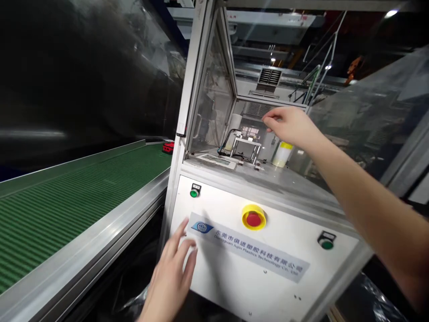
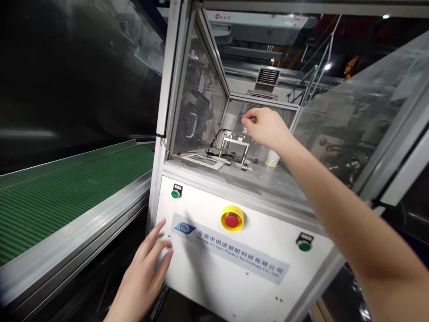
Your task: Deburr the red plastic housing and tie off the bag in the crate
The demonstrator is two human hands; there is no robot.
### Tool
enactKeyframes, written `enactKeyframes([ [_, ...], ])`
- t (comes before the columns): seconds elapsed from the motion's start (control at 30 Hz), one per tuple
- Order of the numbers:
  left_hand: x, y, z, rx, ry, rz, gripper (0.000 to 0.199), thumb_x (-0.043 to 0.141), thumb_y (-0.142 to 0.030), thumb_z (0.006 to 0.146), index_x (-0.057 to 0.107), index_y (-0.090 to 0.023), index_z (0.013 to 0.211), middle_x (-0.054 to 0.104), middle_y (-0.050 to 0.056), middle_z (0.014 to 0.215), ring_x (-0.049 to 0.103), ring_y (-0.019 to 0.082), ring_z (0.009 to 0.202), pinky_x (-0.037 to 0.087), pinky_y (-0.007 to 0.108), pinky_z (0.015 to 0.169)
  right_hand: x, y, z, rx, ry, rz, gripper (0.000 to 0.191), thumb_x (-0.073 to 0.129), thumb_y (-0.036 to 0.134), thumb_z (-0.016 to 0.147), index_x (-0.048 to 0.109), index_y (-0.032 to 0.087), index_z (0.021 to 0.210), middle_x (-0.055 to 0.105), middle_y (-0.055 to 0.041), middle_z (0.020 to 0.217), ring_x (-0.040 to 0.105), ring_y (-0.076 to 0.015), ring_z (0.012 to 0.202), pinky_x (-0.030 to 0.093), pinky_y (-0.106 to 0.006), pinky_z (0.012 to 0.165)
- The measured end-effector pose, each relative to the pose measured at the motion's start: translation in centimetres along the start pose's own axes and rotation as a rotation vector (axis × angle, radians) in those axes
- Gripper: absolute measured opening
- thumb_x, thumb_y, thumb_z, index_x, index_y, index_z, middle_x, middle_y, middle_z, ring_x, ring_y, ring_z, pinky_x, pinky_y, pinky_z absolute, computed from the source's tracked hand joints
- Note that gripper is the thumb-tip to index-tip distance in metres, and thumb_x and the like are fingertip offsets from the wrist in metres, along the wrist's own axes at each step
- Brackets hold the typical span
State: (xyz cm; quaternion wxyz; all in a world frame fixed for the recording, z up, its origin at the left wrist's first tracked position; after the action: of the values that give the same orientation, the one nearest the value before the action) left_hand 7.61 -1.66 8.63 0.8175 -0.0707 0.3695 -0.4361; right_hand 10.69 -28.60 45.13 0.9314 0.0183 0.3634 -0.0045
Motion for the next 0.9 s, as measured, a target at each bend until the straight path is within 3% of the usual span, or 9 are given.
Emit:
enactKeyframes([
  [0.1,0.4,-0.2,5.2,0.081,0.074,0.144,0.02,0.041,-0.026,0.105,0.061,-0.023,0.106,0.024,0.008,0.172,0.053,0.03,0.139,0.065,0.041,0.086,-3.1,0.1,-14.6,-0.091,-0.425,0.168,0.028,0.051,0.033,0.104,0.07,0.013,0.111,0.073,-0.0097,0.112,0.069,-0.0184,0.102,0.054,-0.032,0.085],
  [0.17,0.8,-0.3,7.3,0.117,0.111,0.225,0.02,0.041,-0.024,0.105,0.061,-0.022,0.105,0.023,0.008,0.172,0.054,0.031,0.137,0.065,0.04,0.08,-2.1,-2.1,-25.1,-0.008,-0.691,0.182,0.013,0.059,0.023,0.099,0.068,0.019,0.109,0.069,-0.0111,0.12,0.067,-0.0239,0.111,0.057,-0.034,0.08],
  [0.23,1.3,-0.1,8.1,0.141,0.146,0.285,0.021,0.04,-0.024,0.105,0.061,-0.022,0.103,0.019,0.006,0.174,0.06,0.03,0.131,0.063,0.037,0.072,1.4,-4.4,-32.6,0.04,-0.718,0.067,0.01,0.064,0.021,0.095,0.069,0.02,0.103,0.069,-0.0128,0.12,0.068,-0.0281,0.108,0.057,-0.041,0.084],
  [0.3,1.6,0.1,8.2,0.153,0.181,0.326,0.024,0.037,-0.026,0.106,0.061,-0.022,0.101,0.012,0.005,0.175,0.066,0.028,0.12,0.061,0.036,0.064,5.6,-7.3,-36.6,0.106,-0.543,-0.043,0.013,0.062,0.025,0.097,0.071,0.022,0.105,0.067,-0.0129,0.132,0.066,-0.032,0.112,0.054,-0.05,0.094],
  [0.4,1.9,0.1,8.1,0.157,0.211,0.36,0.028,0.035,-0.029,0.107,0.062,-0.022,0.103,0.007,0.005,0.175,0.072,0.028,0.108,0.058,0.037,0.062,9.0,-10.4,-38.7,0.106,-0.376,-0.099,0.019,0.058,0.03,0.099,0.071,0.023,0.111,0.059,-0.0106,0.148,0.064,-0.0325,0.119,0.052,-0.051,0.099],
  [0.57,2.0,-0.6,8.4,0.094,0.229,0.376,0.028,0.037,-0.03,0.106,0.063,-0.02,0.102,0.009,0.009,0.175,0.074,0.023,0.082,0.056,0.038,0.063,9.8,-10.8,-38.3,0.139,-0.28,-0.231,0.023,0.052,0.033,0.102,0.07,0.021,0.111,0.057,-0.0092,0.152,0.068,-0.0321,0.114,0.055,-0.048,0.095],
  [0.73,0.2,-1.1,9.2,0.003,0.375,0.331,0.02,0.046,-0.016,0.093,0.065,-0.021,0.093,0.021,0.007,0.173,0.073,0.021,0.073,0.055,0.039,0.068,10.0,-11.1,-38.8,0.357,-0.179,-0.168,0.032,0.05,0.05,0.1,0.071,0.029,0.109,0.053,-0.0041,0.156,0.071,-0.0199,0.064,0.052,-0.035,0.047],
  [0.8,-1.0,-0.8,8.7,-0.052,0.402,0.125,0.024,0.048,-0.018,0.093,0.068,-0.025,0.103,0.028,0.004,0.171,0.071,0.017,0.073,0.057,0.039,0.079,9.4,-11.3,-39.1,0.371,-0.29,-0.001,0.033,0.054,0.052,0.097,0.072,0.027,0.109,0.059,-0.0078,0.15,0.07,-0.0199,0.065,0.053,-0.035,0.05],
  [0.9,-2.7,0.8,5.2,-0.181,0.324,-0.118,0.029,0.047,-0.026,0.097,0.068,-0.028,0.116,0.039,0.006,0.165,0.07,0.017,0.078,0.056,0.039,0.087,8.9,-9.9,-40.1,0.35,-0.589,0.209,0.026,0.064,0.045,0.093,0.073,0.022,0.097,0.074,-0.0135,0.112,0.07,-0.026,0.076,0.057,-0.041,0.074],
])
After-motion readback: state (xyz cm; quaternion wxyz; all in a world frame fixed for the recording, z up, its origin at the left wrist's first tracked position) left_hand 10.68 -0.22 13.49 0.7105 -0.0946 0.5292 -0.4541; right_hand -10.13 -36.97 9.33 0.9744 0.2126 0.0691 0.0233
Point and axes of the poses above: each hand's wrist, its own z-axis towards the middle knuckle, its own x-axis out of the palm, y = z × x, the point moved 8 cm from there along z, towards the middle knuckle
